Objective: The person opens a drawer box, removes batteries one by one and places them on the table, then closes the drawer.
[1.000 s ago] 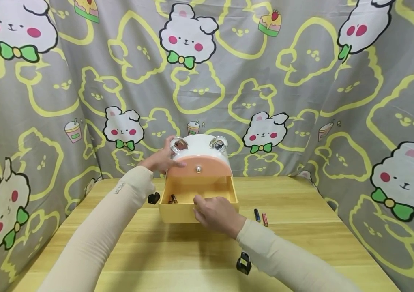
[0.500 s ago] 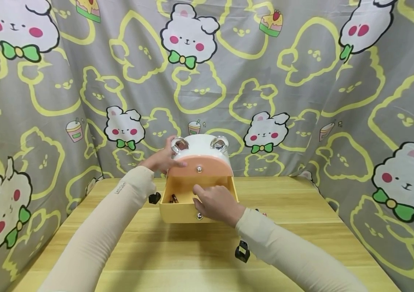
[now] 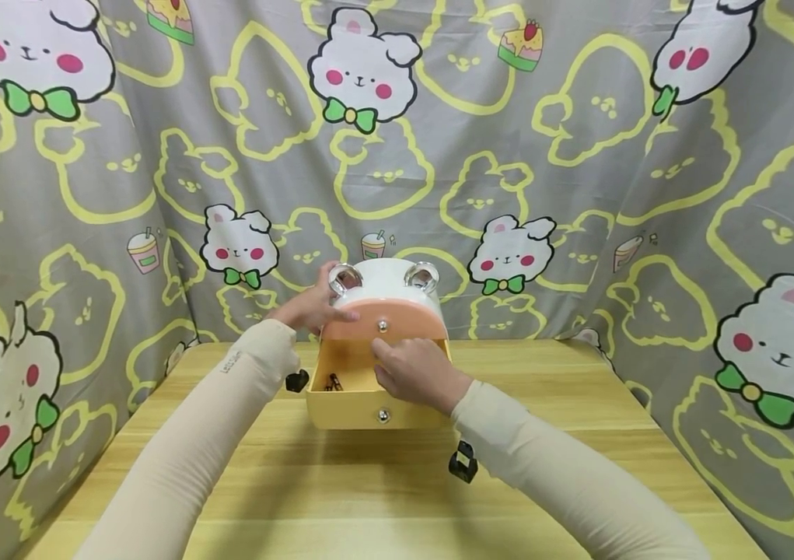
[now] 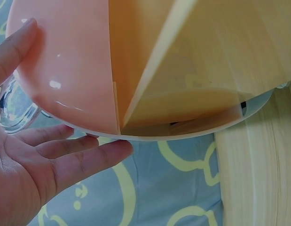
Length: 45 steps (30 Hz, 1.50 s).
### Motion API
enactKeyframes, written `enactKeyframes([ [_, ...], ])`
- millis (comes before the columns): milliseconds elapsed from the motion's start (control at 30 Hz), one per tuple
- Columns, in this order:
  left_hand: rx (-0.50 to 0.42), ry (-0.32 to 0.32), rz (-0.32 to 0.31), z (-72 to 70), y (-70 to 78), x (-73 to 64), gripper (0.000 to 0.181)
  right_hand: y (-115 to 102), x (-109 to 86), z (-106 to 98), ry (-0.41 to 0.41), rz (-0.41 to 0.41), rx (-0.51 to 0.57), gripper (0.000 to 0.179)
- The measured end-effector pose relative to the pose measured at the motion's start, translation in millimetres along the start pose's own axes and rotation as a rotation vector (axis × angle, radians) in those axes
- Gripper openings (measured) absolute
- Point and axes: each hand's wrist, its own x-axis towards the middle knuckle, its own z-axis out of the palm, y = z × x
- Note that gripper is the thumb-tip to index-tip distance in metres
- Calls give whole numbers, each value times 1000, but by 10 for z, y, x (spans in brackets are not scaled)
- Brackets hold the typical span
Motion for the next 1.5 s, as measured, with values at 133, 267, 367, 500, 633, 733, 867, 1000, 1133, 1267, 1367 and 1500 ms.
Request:
enactKeyframes([
  [133, -18, -8, -14, 4, 4, -20, 119, 73, 54, -29, -109, 27, 137, 19],
  [267, -13, -6, -21, 3, 8, -34, 119, 162, 109, -68, -266, 70, 300, 15],
  [367, -29, -6, -32, 0, 10, -37, 119, 233, 144, -92, -379, 114, 377, 13],
  [500, -23, -1, -17, -8, 24, -38, 119, 319, 178, -113, -472, 198, 425, 10],
  [633, -14, -2, -14, -9, 30, -42, 119, 389, 202, -121, -514, 255, 461, 10],
  [733, -31, -2, -28, -7, 20, -43, 119, 429, 213, -116, -543, 281, 486, 11],
  [867, -34, -2, -17, -3, 11, -31, 118, 468, 218, -118, -589, 315, 512, 11],
  [1000, -33, 2, -14, -7, 13, -18, 119, 508, 241, -110, -633, 321, 525, 10],
  [1133, -16, 14, -6, -33, 13, -17, 119, 562, 299, -80, -662, 293, 505, 10],
  [1267, -19, 17, 0, -25, 23, -24, 118, 591, 348, -92, -691, 315, 493, 12],
  [1367, -35, 21, -10, -6, 27, -34, 118, 604, 374, -103, -717, 345, 504, 11],
  [1500, -59, 18, -26, 3, 22, -41, 119, 626, 409, -92, -748, 351, 509, 9],
])
